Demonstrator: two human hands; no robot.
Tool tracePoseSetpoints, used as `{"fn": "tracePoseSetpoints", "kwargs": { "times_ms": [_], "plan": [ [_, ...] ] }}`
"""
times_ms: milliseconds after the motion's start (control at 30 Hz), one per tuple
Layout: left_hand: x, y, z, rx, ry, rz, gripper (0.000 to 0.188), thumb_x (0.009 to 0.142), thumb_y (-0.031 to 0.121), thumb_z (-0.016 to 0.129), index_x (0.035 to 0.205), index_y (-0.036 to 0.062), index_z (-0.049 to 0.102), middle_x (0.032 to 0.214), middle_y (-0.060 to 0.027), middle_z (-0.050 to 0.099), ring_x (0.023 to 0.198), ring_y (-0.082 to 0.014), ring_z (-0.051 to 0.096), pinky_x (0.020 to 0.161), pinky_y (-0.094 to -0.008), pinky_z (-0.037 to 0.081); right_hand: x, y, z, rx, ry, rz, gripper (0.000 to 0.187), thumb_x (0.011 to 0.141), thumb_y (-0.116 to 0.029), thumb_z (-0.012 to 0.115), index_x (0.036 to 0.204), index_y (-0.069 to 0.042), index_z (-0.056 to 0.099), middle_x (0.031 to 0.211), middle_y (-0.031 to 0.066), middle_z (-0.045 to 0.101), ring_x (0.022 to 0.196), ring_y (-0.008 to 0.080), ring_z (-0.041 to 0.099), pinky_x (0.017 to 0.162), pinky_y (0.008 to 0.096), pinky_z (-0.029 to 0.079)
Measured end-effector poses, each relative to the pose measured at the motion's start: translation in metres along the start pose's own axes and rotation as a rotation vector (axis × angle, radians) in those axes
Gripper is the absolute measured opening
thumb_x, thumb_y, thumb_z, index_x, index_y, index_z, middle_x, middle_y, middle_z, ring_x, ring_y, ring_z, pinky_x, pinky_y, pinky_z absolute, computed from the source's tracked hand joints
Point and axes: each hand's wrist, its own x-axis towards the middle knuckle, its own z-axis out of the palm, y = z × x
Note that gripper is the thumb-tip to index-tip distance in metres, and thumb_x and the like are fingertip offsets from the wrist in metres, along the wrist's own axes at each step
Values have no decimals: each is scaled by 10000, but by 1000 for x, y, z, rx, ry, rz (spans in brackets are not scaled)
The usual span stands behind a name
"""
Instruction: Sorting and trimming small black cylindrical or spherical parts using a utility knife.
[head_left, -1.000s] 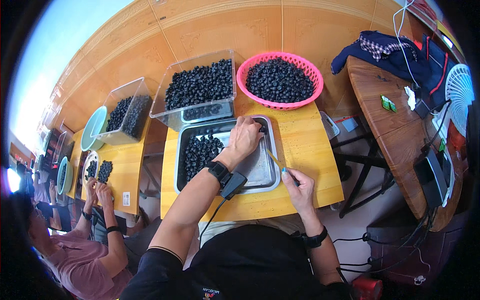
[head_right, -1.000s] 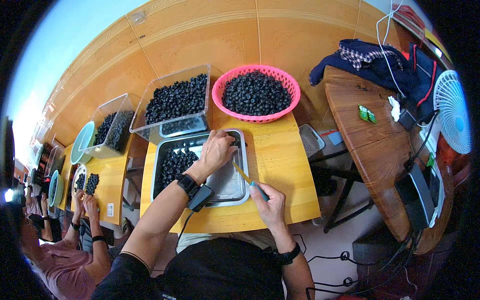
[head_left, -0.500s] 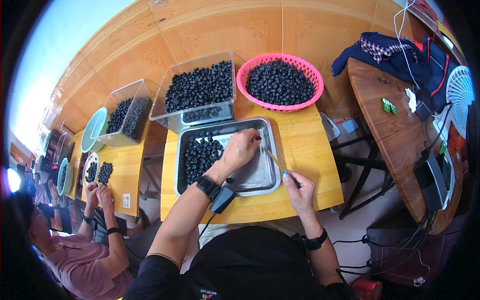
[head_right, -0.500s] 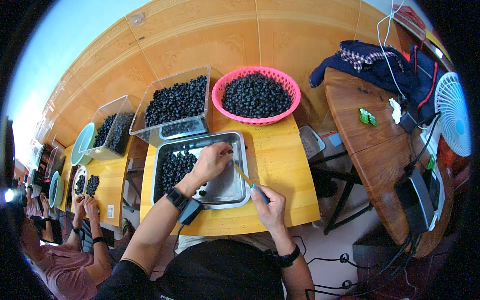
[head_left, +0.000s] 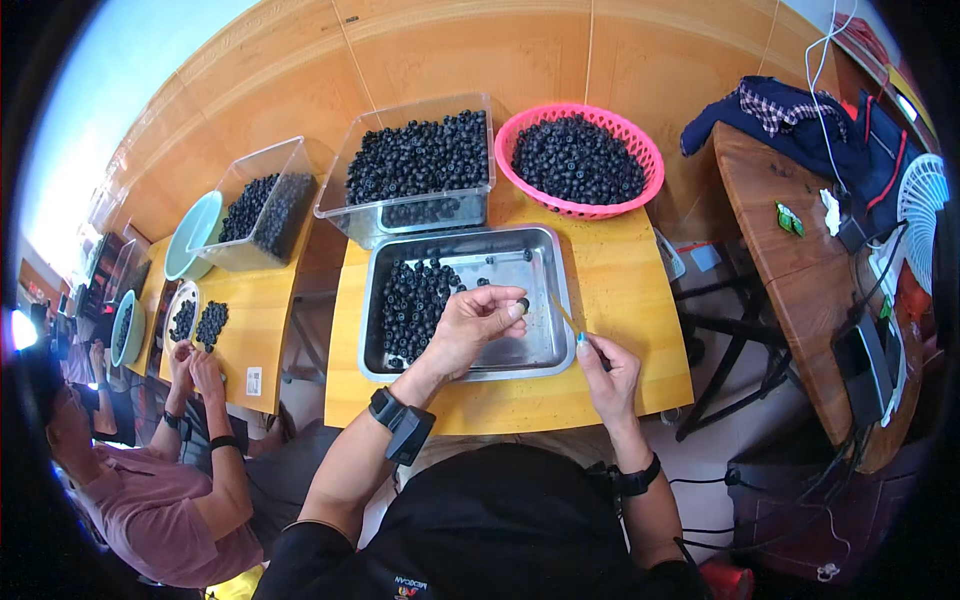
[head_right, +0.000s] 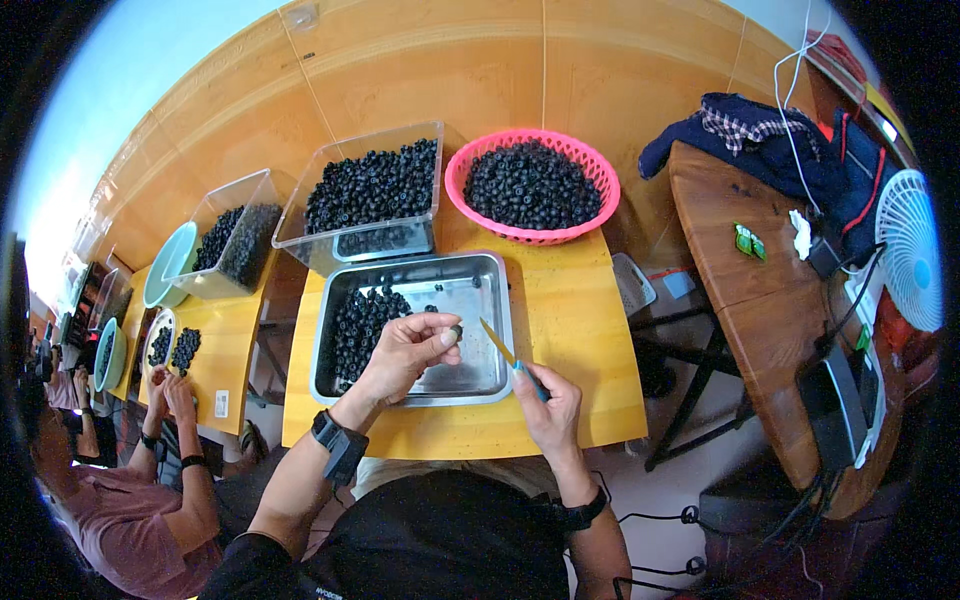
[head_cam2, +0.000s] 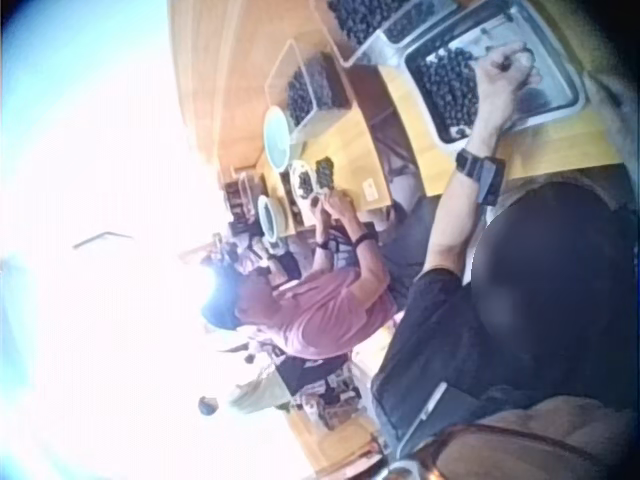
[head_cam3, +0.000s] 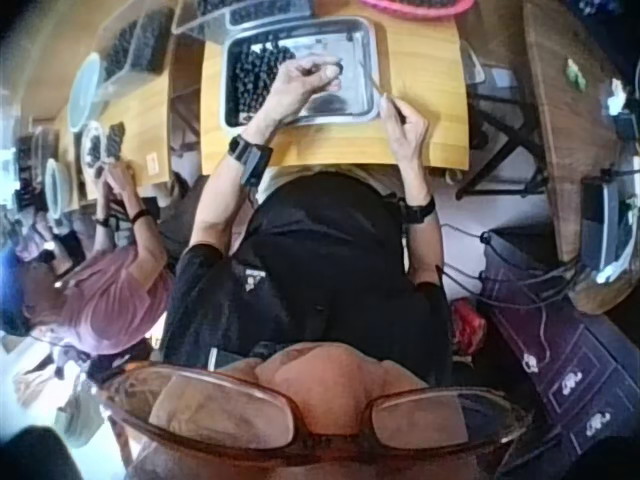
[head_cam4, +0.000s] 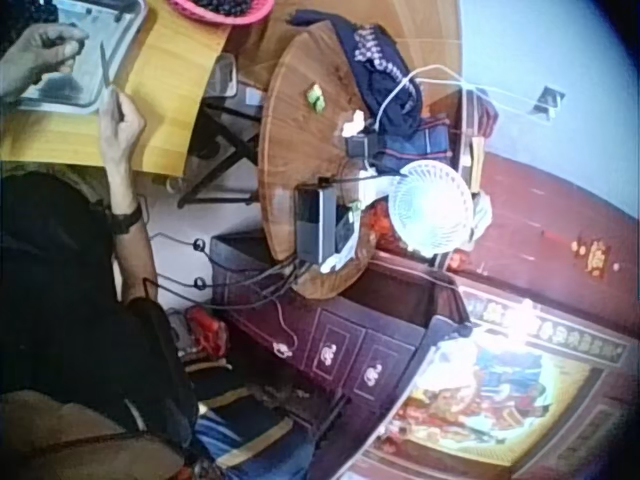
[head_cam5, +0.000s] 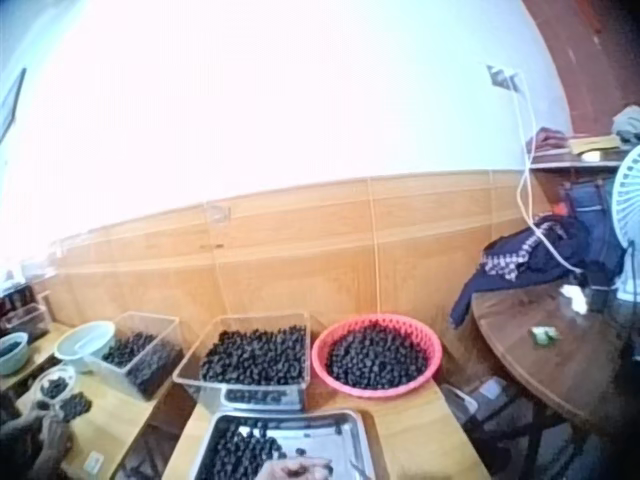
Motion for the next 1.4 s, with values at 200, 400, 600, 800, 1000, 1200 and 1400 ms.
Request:
{"fn": "tracePoseSetpoints", "kwargs": {
  "times_ms": [200,400,600,800,1000,1200,1400],
  "plan": [
    [-12,-5,7,-198,-29,-33,197,966,72,647,1157,23,648,935,-51,695,833,-132,695,792,-279,617,2,-29,11,34,-93,-65,320,943,-228,718,1078,62,704,794,43,668,702,69,562,630,234,456],
    [-24,-4,11,-414,-121,-25,214,991,77,612,1197,21,625,1059,-52,676,919,-140,693,850,-310,620,3,-41,17,-32,-179,-97,321,939,-229,720,1070,63,700,818,49,669,723,75,564,648,236,457],
    [-32,-7,16,-549,-112,-21,271,999,79,594,1262,17,590,1079,-77,686,965,-175,705,871,-330,622,0,-41,21,-46,-173,-174,326,937,-251,724,1074,45,709,769,73,655,678,105,573,610,261,446],
    [-35,-10,19,-611,-104,-3,267,1000,74,588,1258,5,589,1062,-93,694,971,-184,711,870,-335,625,-1,-51,19,-82,-206,-184,328,931,-239,728,1075,54,701,804,73,674,702,94,584,642,247,461],
    [-36,-12,15,-599,-132,-5,232,973,90,635,1197,37,611,1050,-90,675,944,-175,697,854,-322,625,-5,-53,21,-62,-182,-178,320,929,-231,729,1070,54,703,803,74,672,706,94,583,639,249,459],
    [-41,-10,16,-584,-138,6,136,996,76,600,1112,12,632,964,-76,699,883,-147,707,830,-302,628,-5,-54,19,-58,-198,-175,314,932,-228,726,1058,58,705,809,84,677,710,100,587,641,253,462],
    [-44,-12,15,-574,-134,0,184,978,86,627,1154,36,615,958,-73,675,895,-153,699,840,-304,625,-5,-54,19,-56,-204,-209,327,927,-233,732,1058,65,702,798,98,673,697,119,593,635,266,463]
  ]
}}
